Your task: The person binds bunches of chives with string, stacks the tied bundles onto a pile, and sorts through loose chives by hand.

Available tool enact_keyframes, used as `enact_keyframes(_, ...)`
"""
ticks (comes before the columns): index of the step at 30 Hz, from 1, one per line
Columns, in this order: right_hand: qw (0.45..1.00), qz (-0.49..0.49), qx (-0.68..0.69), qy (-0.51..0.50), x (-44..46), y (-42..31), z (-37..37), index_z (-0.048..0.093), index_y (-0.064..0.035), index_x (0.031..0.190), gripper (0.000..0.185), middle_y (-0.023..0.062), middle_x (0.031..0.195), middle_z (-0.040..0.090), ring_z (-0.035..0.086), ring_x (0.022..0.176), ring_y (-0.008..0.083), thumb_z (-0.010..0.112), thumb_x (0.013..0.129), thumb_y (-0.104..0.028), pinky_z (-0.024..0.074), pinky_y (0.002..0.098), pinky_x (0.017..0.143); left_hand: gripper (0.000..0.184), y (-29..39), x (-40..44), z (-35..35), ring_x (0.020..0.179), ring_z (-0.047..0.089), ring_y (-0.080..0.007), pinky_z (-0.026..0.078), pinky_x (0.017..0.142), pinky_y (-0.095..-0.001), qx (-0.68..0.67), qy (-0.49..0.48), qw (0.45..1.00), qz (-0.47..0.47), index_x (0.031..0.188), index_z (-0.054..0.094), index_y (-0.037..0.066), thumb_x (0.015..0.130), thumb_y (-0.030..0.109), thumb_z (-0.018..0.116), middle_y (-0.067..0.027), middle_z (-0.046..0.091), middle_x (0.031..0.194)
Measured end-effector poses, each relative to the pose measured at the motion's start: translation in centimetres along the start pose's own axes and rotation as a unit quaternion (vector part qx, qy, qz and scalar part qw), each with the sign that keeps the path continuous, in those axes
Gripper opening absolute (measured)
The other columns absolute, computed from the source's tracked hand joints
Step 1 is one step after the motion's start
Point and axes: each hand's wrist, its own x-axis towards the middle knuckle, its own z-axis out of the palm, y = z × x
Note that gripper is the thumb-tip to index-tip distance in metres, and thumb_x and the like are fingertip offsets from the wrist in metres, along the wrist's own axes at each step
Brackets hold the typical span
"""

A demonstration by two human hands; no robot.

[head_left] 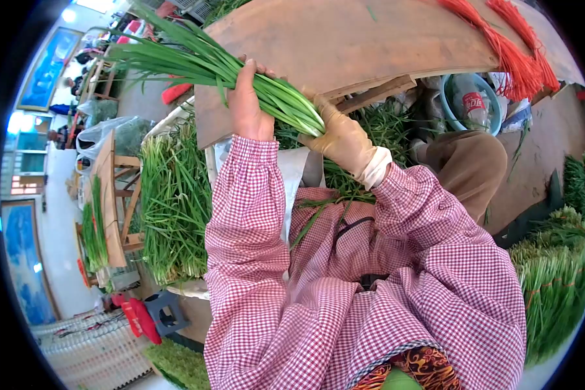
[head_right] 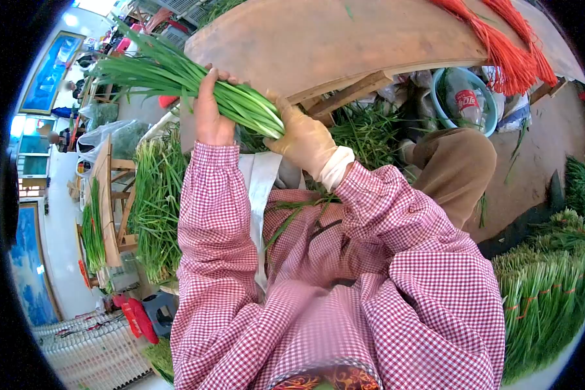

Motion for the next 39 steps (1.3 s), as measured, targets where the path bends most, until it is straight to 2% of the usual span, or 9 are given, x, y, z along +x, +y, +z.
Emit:
enact_keyframes(5, 0.921, 0.170, 0.303, -0.178, 0.4, 2.1, -0.4, 0.050, 0.0007, 0.109, 0.043, 0.0103, 0.081, 0.061, 0.061, 0.068, 0.0204, 0.066, 0.073, -0.017, 0.0490, 0.0319, 0.061, 0.032, 0.1, 1.0, -1.4, 0.073, 0.058, -0.0214, 0.049, 0.071, -0.0374, 0.145, -0.058, 0.982, -0.103, 0.100, 0.049, 0.007, 0.082, 0.029, 0.063, -0.0052, 0.058, 0.081)
enact_keyframes(6, 0.889, 0.196, 0.359, -0.205, 0.4, 2.1, -1.2, 0.053, 0.0025, 0.099, 0.030, 0.0039, 0.078, 0.059, 0.056, 0.064, 0.0090, 0.064, 0.079, -0.018, 0.0483, 0.0259, 0.056, 0.052, 0.7, 0.6, -0.9, 0.092, 0.057, -0.0262, 0.046, 0.082, -0.0367, 0.179, -0.081, 0.970, -0.141, 0.114, 0.046, 0.004, 0.082, 0.043, 0.058, -0.0118, 0.058, 0.102)
enact_keyframes(10, 0.680, 0.232, 0.652, -0.242, -0.1, 5.4, -1.3, 0.049, 0.0016, 0.116, 0.037, 0.0023, 0.082, 0.059, 0.057, 0.065, 0.0042, 0.056, 0.087, -0.020, 0.0491, 0.0197, 0.053, 0.064, -0.1, 0.1, -5.2, 0.122, 0.038, -0.0280, 0.036, 0.095, -0.0372, 0.294, -0.066, 0.944, -0.131, 0.133, 0.031, 0.000, 0.087, 0.041, 0.051, -0.0163, 0.038, 0.132)
enact_keyframes(14, 0.619, 0.220, 0.710, -0.254, -0.5, 6.6, -1.4, 0.042, 0.0005, 0.125, 0.046, 0.0036, 0.087, 0.060, 0.061, 0.073, 0.0077, 0.053, 0.088, -0.025, 0.0551, 0.0236, 0.062, 0.063, -2.1, -6.2, -6.7, 0.116, 0.044, -0.0268, 0.038, 0.094, -0.0376, 0.301, -0.044, 0.947, -0.106, 0.130, 0.033, -0.002, 0.087, 0.041, 0.050, -0.0166, 0.043, 0.126)
enact_keyframes(26, 0.707, 0.269, 0.593, -0.276, -1.5, 5.9, -2.4, 0.053, 0.0021, 0.107, 0.061, 0.0145, 0.088, 0.062, 0.064, 0.073, 0.0198, 0.038, 0.088, -0.053, 0.0567, 0.0338, 0.060, 0.073, -8.5, -4.9, -3.3, 0.083, 0.061, -0.0213, 0.054, 0.068, -0.0312, 0.033, -0.157, 0.936, -0.313, 0.122, 0.043, 0.000, 0.083, 0.062, 0.040, -0.0154, 0.058, 0.106)
enact_keyframes(27, 0.731, 0.228, 0.566, -0.306, -1.8, 6.4, -2.7, 0.054, 0.0026, 0.106, 0.069, 0.0162, 0.090, 0.062, 0.064, 0.074, 0.0214, 0.030, 0.087, -0.060, 0.0567, 0.0336, 0.059, 0.073, -8.7, -4.0, -4.1, 0.095, 0.059, -0.0258, 0.052, 0.080, -0.0350, -0.162, -0.248, 0.875, -0.383, 0.124, 0.041, 0.001, 0.083, 0.061, 0.041, -0.0168, 0.056, 0.113)
enact_keyframes(30, 0.838, 0.292, 0.363, -0.284, -2.7, 7.3, -6.1, 0.055, 0.0035, 0.105, 0.075, 0.0183, 0.088, 0.063, 0.064, 0.074, 0.0237, 0.029, 0.085, -0.064, 0.0564, 0.0336, 0.060, 0.060, -10.4, -4.8, -2.3, 0.111, 0.049, -0.0316, 0.040, 0.096, -0.0425, -0.156, -0.208, 0.922, -0.286, 0.130, 0.036, 0.004, 0.089, 0.047, 0.041, -0.0171, 0.050, 0.121)
enact_keyframes(36, 0.953, 0.275, 0.122, -0.016, -4.0, 6.3, -10.5, 0.059, -0.0004, 0.095, 0.047, 0.0041, 0.071, 0.059, 0.052, 0.061, 0.0110, 0.053, 0.085, -0.046, 0.0414, 0.0233, 0.056, 0.052, -10.3, -4.7, -1.9, 0.112, 0.050, -0.0249, 0.045, 0.091, -0.0397, -0.070, -0.241, 0.927, -0.278, 0.129, 0.036, 0.000, 0.092, 0.036, 0.042, -0.0145, 0.048, 0.125)
enact_keyframes(39, 0.983, 0.178, 0.022, 0.048, -4.3, 2.9, -9.8, 0.062, -0.0054, 0.093, 0.039, 0.0058, 0.071, 0.061, 0.059, 0.066, 0.0144, 0.055, 0.084, -0.043, 0.0451, 0.0249, 0.061, 0.054, -10.5, -4.8, -1.5, 0.111, 0.050, -0.0243, 0.046, 0.090, -0.0380, -0.048, -0.206, 0.934, -0.288, 0.128, 0.037, 0.001, 0.088, 0.034, 0.052, -0.0130, 0.050, 0.122)
